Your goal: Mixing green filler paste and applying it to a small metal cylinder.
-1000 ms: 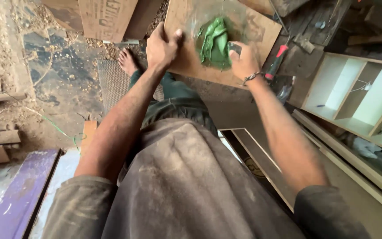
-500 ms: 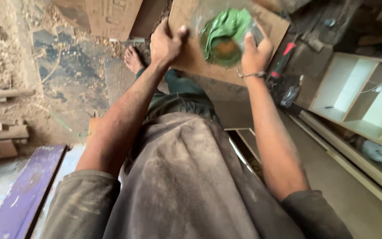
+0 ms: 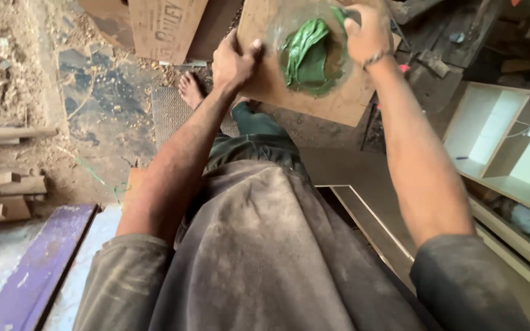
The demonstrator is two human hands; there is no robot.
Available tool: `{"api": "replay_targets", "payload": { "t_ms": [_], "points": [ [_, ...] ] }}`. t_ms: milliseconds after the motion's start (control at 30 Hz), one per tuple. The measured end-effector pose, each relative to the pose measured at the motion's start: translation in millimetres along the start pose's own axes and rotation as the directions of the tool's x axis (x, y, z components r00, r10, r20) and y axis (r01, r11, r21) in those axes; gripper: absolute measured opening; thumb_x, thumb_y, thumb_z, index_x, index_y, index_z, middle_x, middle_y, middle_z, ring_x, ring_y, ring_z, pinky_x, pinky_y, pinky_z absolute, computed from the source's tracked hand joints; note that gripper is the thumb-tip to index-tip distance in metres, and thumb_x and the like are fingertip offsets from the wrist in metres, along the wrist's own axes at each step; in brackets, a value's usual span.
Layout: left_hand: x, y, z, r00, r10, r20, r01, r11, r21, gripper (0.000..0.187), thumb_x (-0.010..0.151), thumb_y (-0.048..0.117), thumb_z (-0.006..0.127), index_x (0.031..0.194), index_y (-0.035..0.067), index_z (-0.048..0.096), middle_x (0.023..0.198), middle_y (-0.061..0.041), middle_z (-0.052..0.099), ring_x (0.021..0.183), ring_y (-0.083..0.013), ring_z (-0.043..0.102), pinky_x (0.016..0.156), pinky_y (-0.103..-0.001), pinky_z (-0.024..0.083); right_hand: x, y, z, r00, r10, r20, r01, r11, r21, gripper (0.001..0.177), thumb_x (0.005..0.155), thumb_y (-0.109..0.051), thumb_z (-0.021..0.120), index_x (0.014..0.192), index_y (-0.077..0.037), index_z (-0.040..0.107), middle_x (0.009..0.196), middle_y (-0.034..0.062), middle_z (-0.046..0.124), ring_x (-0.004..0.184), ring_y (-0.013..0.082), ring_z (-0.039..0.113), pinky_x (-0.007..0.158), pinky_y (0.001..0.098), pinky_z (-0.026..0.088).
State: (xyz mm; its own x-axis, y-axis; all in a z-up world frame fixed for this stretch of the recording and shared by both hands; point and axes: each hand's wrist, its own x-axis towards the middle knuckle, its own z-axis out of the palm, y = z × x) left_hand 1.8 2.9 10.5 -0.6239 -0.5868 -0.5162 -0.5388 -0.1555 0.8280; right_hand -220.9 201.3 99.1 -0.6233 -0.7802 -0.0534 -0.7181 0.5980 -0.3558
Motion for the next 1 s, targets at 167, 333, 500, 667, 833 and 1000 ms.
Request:
{"api": "replay_targets", "payload": {
  "t_ms": [167, 333, 500, 667, 833, 1000],
  "points": [
    [-0.9, 3.2, -2.2, 1.000, -0.009, 0.002, 0.009, 1.000, 0.003, 0.052, 0.089, 0.042, 0.074, 0.130, 0.012, 0.065, 0.118, -0.016, 0.074, 0.112, -0.0324, 0.071, 0.097, -0.042, 0.053, 21.2, -25.3, 14.9, 0.984, 0.106, 0.144, -0.101, 0.994, -0.041, 0.024, 0.098, -0.018, 0.073, 0.118, -0.006, 0.070, 0.105, 0.0241, 0.071, 0.097, 0.0447, 0.068, 0.081, 0.0511, 0.054],
    [6.8, -10.9, 8.7, 1.000, 0.020, -0.021, -0.020, 1.000, -0.007, 0.054, 0.089, 0.043, 0.075, 0.130, 0.009, 0.063, 0.119, -0.017, 0.074, 0.113, -0.0322, 0.071, 0.098, -0.042, 0.053, 15.4, -90.4, 0.2, 0.928, 0.110, 0.355, -0.103, 0.994, -0.038, 0.024, 0.097, -0.017, 0.065, 0.119, -0.014, 0.076, 0.100, 0.0215, 0.073, 0.092, 0.0388, 0.070, 0.078, 0.0505, 0.053],
    [1.2, 0.9, 1.6, 1.000, -0.012, -0.003, 0.012, 1.000, -0.004, 0.052, 0.090, 0.044, 0.073, 0.131, 0.013, 0.063, 0.120, -0.014, 0.074, 0.113, -0.0301, 0.071, 0.099, -0.041, 0.053, -5.3, -68.2, 19.4, 0.791, -0.114, 0.601, 0.158, 0.987, -0.020, 0.037, 0.102, -0.004, 0.050, 0.122, -0.022, 0.076, 0.105, 0.0135, 0.076, 0.088, 0.0296, 0.074, 0.082, 0.0438, 0.058],
    [-0.8, 13.8, -7.6, 1.000, -0.020, 0.009, 0.020, 1.000, 0.023, 0.048, 0.089, 0.044, 0.073, 0.127, 0.015, 0.066, 0.116, -0.013, 0.074, 0.111, -0.0322, 0.070, 0.095, -0.043, 0.052, -0.6, -61.2, -34.5, 0.792, -0.273, 0.546, 0.325, 0.946, 0.001, 0.052, 0.081, 0.004, 0.052, 0.120, -0.018, 0.077, 0.107, 0.0132, 0.077, 0.096, 0.0320, 0.072, 0.081, 0.0438, 0.057],
    [-3.1, 11.8, -4.5, 0.999, -0.025, 0.048, 0.023, 0.999, 0.031, 0.045, 0.090, 0.043, 0.072, 0.124, 0.014, 0.067, 0.113, -0.014, 0.075, 0.108, -0.0329, 0.072, 0.093, -0.043, 0.054, -61.2, -49.3, 0.3, 0.960, -0.255, 0.110, 0.256, 0.967, 0.005, 0.029, 0.100, -0.002, 0.062, 0.125, -0.011, 0.074, 0.116, 0.0156, 0.075, 0.104, 0.0315, 0.072, 0.093, 0.0401, 0.057],
    [-1.6, -2.1, 2.3, 1.000, -0.015, -0.002, 0.015, 0.999, 0.037, 0.052, 0.088, 0.042, 0.074, 0.129, 0.013, 0.065, 0.117, -0.017, 0.073, 0.111, -0.0344, 0.070, 0.095, -0.043, 0.053, -137.9, -71.9, 38.0, 0.993, -0.087, -0.080, 0.085, 0.996, -0.039, 0.038, 0.086, 0.004, 0.057, 0.120, -0.006, 0.072, 0.118, 0.0163, 0.073, 0.108, 0.0358, 0.069, 0.096, 0.0434, 0.056]
  ]
}}
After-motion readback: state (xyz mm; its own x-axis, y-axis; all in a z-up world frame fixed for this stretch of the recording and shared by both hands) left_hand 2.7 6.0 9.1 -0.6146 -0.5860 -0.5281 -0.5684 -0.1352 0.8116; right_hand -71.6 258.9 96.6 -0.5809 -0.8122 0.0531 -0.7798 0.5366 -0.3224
